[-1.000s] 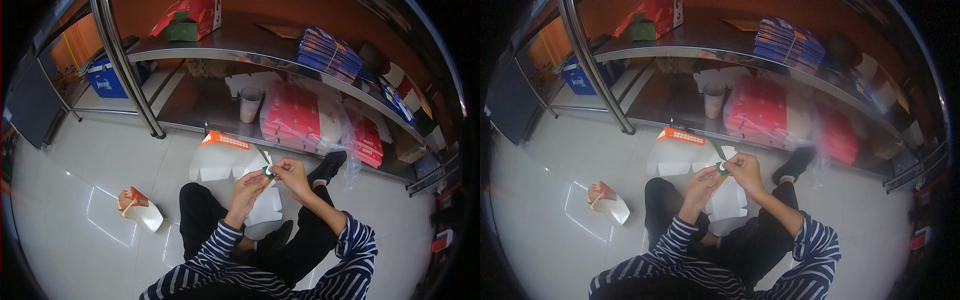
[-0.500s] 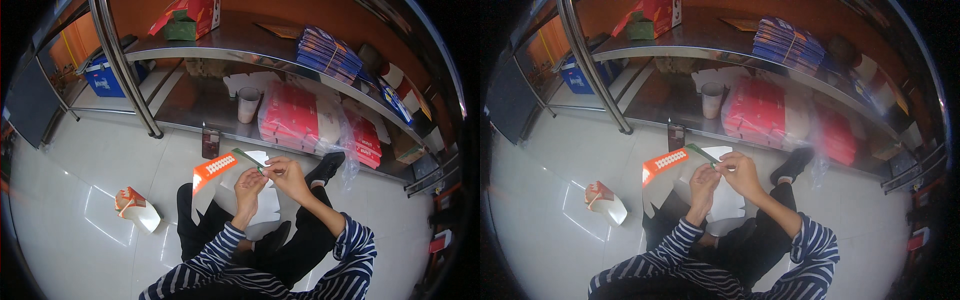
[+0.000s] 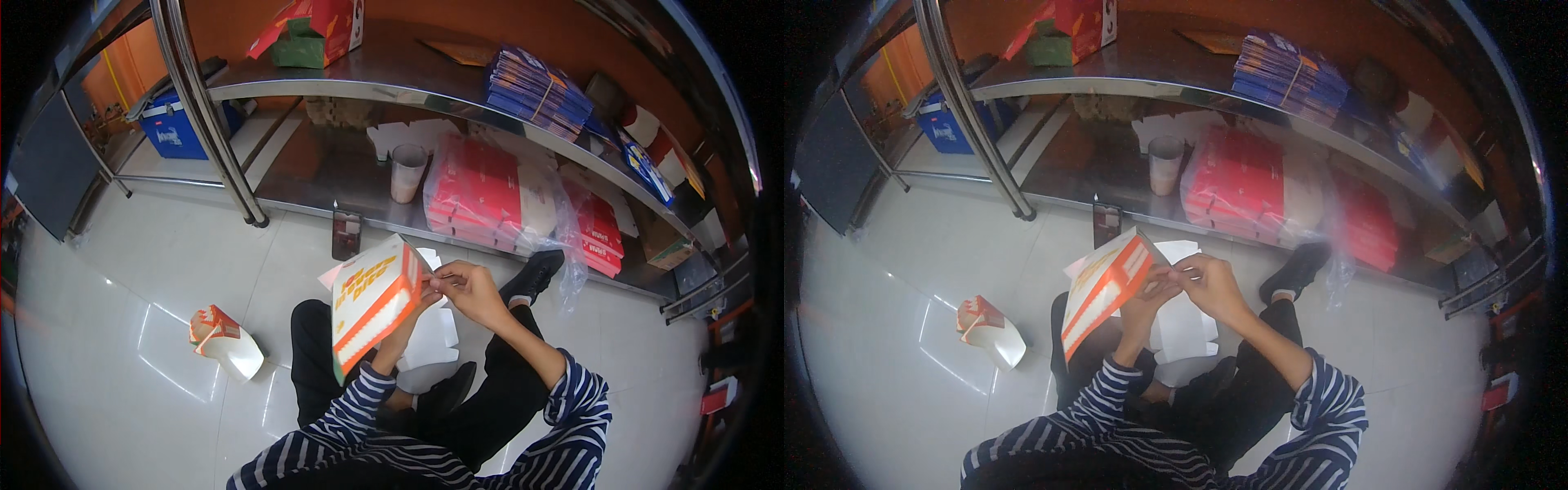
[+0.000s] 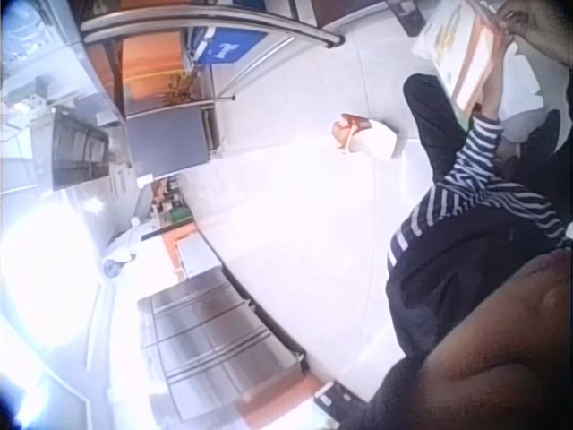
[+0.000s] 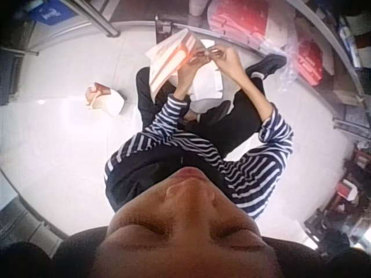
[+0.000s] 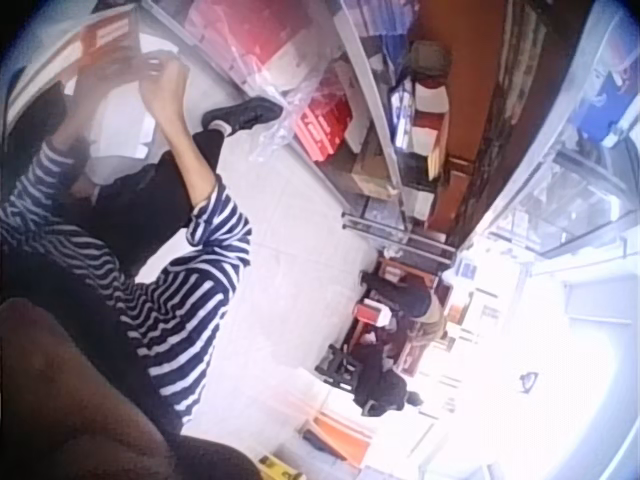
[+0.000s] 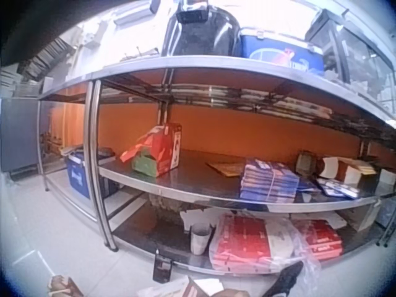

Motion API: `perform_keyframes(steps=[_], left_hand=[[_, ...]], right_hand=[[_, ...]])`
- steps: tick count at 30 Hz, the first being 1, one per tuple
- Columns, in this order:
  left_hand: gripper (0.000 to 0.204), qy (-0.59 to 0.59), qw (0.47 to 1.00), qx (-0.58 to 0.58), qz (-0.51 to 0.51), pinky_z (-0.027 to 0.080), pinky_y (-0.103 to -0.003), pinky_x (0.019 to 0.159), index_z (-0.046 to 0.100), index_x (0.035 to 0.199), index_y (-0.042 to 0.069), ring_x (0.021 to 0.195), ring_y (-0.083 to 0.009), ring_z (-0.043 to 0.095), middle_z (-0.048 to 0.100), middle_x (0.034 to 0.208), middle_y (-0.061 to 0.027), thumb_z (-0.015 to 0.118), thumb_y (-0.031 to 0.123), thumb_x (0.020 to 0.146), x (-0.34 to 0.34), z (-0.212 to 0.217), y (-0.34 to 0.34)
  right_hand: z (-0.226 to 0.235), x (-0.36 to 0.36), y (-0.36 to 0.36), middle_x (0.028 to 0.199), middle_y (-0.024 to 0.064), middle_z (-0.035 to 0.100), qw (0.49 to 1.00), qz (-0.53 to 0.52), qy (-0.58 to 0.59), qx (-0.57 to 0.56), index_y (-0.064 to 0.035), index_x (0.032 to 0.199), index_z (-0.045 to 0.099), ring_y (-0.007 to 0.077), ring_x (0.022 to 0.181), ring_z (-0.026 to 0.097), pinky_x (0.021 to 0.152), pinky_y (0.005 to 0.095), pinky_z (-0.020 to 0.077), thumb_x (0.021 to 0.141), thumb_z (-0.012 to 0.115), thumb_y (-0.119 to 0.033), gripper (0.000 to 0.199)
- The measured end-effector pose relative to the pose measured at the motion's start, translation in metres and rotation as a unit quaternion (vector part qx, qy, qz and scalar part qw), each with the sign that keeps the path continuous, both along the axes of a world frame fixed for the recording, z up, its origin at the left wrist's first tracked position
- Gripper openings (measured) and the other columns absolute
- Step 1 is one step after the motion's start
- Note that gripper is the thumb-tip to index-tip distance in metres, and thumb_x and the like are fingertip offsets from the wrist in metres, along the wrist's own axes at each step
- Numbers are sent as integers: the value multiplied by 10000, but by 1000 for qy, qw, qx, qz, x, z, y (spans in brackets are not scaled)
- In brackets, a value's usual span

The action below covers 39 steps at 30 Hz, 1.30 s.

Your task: The person sits on the floor and assembles small, colorful cardboard boxes. They fold the flaps of the flat-packed boxes into shape and secure them with adhesive tape, placing the finished boxes on the floor.

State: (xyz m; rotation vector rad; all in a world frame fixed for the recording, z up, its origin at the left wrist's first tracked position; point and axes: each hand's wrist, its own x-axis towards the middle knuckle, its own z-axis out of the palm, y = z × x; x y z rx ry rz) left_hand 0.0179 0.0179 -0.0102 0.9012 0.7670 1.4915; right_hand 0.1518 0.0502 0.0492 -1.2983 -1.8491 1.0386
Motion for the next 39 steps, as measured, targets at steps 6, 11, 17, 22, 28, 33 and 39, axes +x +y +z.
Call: perform_keyframes(steps=[6,11,17,22,28,33,39], left_hand=[[349,10,999,14,32,475,-283,864,585,1048,-15,973,-164,559,561,1053,-74,686,-29,714,-7,7,-3],[382,43,999,12,3,471,-254,840,599,1076,11,924,-136,567,581,1008,-67,702,-14,709,-13,13,-2],[387,55,998,1,16,488,-250,782,606,1070,12,884,-129,571,598,960,-68,715,-2,699,-8,14,-4],[374,32,999,-12,16,491,-245,760,603,1040,-21,865,-135,584,605,978,-77,709,-37,681,-6,15,-3],[386,-19,999,-38,12,495,-245,755,595,1047,-35,852,-133,590,610,974,-88,698,-64,677,-3,13,0],[379,-37,997,-69,14,501,-242,741,581,1046,-53,858,-134,592,609,961,-91,683,-83,683,0,11,2],[400,-25,997,-68,2,493,-275,775,557,1055,-34,871,-159,588,583,1006,-98,696,-48,680,-3,7,7]], right_hand=[[3,2,2,843,112,607,998,35,49,12,38,870,633,176,753,594,678,289,478,788,629,-89,152],[4,3,2,840,105,603,998,24,51,9,44,845,632,174,751,588,676,290,472,789,622,-76,132],[1,6,2,843,113,606,998,12,61,-4,47,828,636,176,752,586,685,293,463,783,624,-67,124],[1,5,1,849,113,611,995,-4,95,-32,53,811,647,169,767,584,702,294,459,780,633,-76,133],[7,4,-1,913,97,579,992,-10,90,-83,56,849,648,147,834,567,745,253,460,785,619,14,82],[4,10,2,892,105,617,985,-11,115,-129,61,847,644,155,815,596,760,251,482,772,647,-5,100],[14,7,2,868,115,637,967,-55,151,-199,52,872,643,150,794,612,772,261,501,772,662,-39,136]])
